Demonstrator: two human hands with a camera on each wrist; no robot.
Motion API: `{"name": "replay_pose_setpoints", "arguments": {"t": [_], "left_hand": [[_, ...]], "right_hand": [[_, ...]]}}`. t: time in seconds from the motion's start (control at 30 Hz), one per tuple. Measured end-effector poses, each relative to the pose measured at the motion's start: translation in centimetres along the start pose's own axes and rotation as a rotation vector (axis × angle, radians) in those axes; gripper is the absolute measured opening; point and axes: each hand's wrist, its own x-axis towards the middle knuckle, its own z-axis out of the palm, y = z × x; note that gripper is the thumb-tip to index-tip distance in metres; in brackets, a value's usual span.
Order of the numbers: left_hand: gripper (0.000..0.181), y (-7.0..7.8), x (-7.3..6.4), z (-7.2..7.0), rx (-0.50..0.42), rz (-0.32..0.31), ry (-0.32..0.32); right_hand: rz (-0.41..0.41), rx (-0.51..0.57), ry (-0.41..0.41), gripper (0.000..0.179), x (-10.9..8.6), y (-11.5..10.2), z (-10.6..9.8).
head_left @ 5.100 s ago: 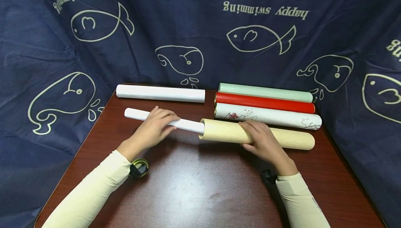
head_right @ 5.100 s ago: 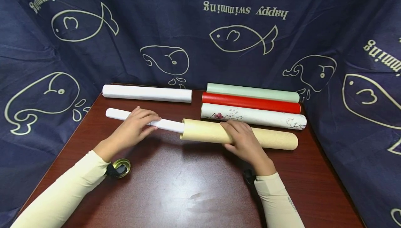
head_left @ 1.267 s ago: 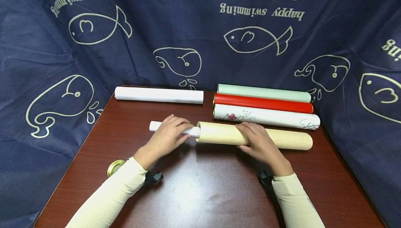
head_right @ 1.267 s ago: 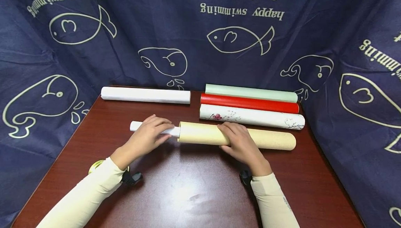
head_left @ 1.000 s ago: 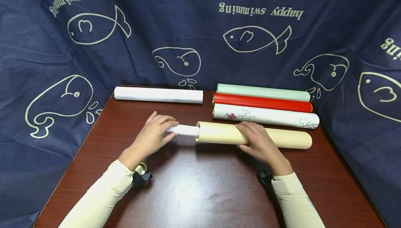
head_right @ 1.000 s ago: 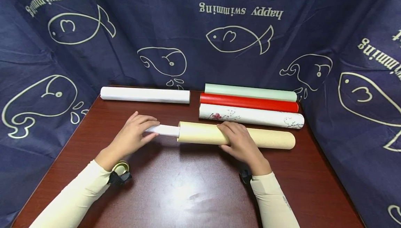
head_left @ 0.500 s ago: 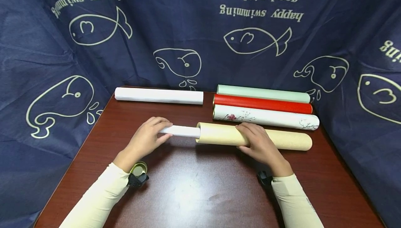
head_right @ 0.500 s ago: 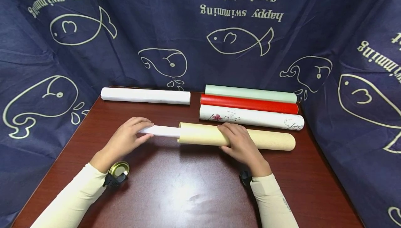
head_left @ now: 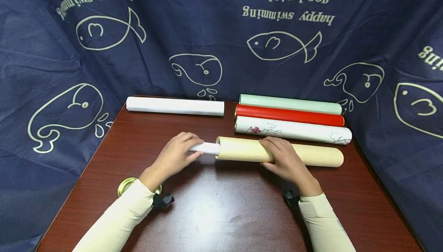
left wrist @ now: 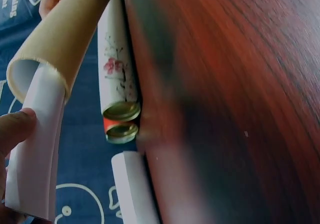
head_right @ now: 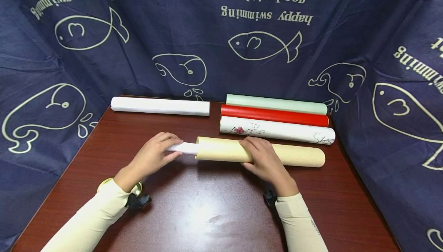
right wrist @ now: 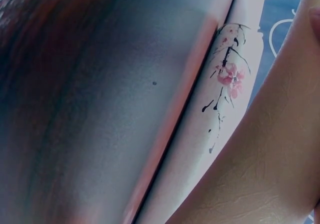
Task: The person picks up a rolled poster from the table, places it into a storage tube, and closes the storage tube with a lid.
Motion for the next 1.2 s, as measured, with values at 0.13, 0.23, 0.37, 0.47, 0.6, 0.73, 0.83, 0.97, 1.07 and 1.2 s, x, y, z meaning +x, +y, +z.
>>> {"name": "replay_pose_setpoints", "arguments": {"t": [0.13, 0.23, 0.37, 0.47, 0.6, 0.73, 0.83, 0.97, 1.07, 1.2], "left_hand": [[0.033, 0.6, 0.4, 0.6, -0.006, 0.002, -0.017], [0.03, 0.9, 0.8, 0.9, -0.013, 0.007, -0.032], [0.03, 0.9, 1.0, 0.8, -0.025, 0.014, -0.041], [0.034, 0.6, 0.7, 0.3, -0.042, 0.011, -0.018], [0.038, -0.3, -0.3, -0.6, -0.075, 0.001, 0.031], [0.04, -1.2, -1.4, -1.3, -0.105, -0.017, 0.076], [0.041, -1.6, -2.0, -1.6, -0.121, -0.035, 0.098], [0.039, -1.7, -2.3, -1.7, -0.153, -0.041, 0.096], [0.038, -1.6, -2.1, -1.5, -0.168, -0.034, 0.091], [0.037, -1.0, -1.7, -0.7, -0.185, -0.016, 0.09]], "right_hand": [[-0.002, -0.006, 0.001, 0.073, 0.0, -0.1, 0.1], [0.001, -0.002, -0.002, 0.073, 0.1, -0.1, 0.0], [0.002, -0.001, -0.002, 0.073, 0.2, 0.0, -0.1], [0.001, -0.004, 0.001, 0.073, 0.2, 0.1, 0.0], [0.002, -0.003, 0.004, 0.072, 0.1, 0.0, 0.1], [0.002, -0.004, 0.009, 0.072, 0.0, 0.0, 0.0], [-0.002, -0.006, 0.014, 0.072, 0.0, 0.0, 0.0], [-0.005, -0.007, 0.018, 0.072, 0.0, 0.0, -0.2], [-0.006, -0.006, 0.023, 0.072, 0.0, 0.0, -0.2], [-0.01, 0.002, 0.032, 0.072, -0.1, 0.0, -0.1]]}}
